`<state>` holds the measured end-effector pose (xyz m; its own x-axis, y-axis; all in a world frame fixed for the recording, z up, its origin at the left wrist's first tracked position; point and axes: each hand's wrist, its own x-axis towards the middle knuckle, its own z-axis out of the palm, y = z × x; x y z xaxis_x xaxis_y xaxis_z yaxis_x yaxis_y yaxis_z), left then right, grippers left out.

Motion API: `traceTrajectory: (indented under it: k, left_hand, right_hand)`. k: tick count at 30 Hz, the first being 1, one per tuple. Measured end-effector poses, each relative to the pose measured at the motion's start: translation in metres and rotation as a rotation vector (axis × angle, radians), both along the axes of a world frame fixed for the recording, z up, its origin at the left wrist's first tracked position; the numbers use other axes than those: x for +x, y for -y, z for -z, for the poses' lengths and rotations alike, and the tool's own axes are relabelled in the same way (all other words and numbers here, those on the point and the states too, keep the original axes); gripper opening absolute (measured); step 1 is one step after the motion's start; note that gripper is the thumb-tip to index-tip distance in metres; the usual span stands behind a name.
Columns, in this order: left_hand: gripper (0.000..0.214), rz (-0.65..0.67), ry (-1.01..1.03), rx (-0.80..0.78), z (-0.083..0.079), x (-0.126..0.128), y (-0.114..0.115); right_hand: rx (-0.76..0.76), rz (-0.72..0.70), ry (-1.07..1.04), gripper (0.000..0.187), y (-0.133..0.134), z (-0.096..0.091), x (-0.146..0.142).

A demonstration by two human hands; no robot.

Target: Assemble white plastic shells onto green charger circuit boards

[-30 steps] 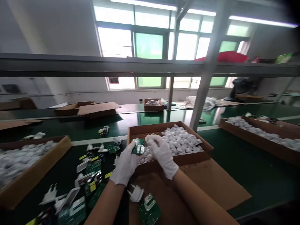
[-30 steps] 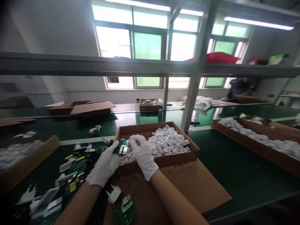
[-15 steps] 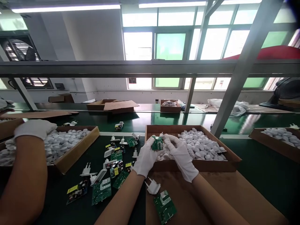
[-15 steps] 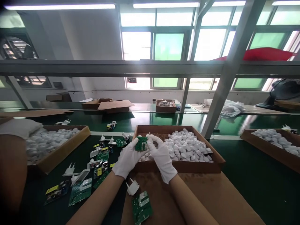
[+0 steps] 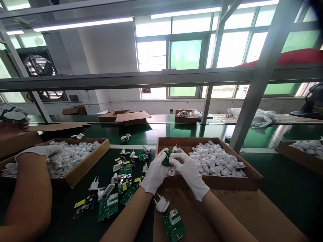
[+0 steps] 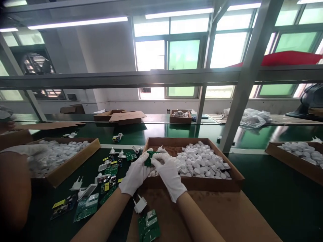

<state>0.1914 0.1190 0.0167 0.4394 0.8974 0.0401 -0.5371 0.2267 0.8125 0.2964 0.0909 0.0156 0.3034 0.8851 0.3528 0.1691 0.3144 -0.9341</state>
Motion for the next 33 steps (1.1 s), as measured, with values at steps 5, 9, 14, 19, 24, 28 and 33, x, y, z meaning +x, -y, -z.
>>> traceTrajectory:
  k: [5,9,14,19,24,28,33]
  left_hand:
    - [0.028,0.044,0.082,-0.027,-0.005,0.0,0.003]
    - [0.033,0.048,0.066,-0.005,-0.005,0.001,0.005]
    - [0.046,0.042,-0.015,0.097,0.005,0.004,0.003]
    - [0.051,0.005,0.019,0.114,0.009,0.006,0.0]
    - [0.048,-0.059,0.008,0.064,0.004,0.008,0.003]
    - [0.047,-0.11,-0.1,0.114,0.005,0.008,0.005]
    - [0.045,-0.089,-0.135,0.173,0.005,0.008,0.006]
  right_hand:
    - [-0.018,0.017,0.015,0.02,0.0,0.001,-0.002]
    - [-0.003,0.043,0.023,0.019,-0.005,0.007,-0.002]
    - [0.058,0.102,0.089,0.016,-0.007,0.013,0.0]
    - [0.114,0.063,0.165,0.015,-0.003,0.01,0.005]
    - [-0.013,-0.043,0.034,0.025,0.0,0.007,0.013]
    - [-0.044,0.062,0.159,0.036,-0.001,0.013,0.018]
    - [-0.051,0.217,0.52,0.048,0.004,0.008,0.022]
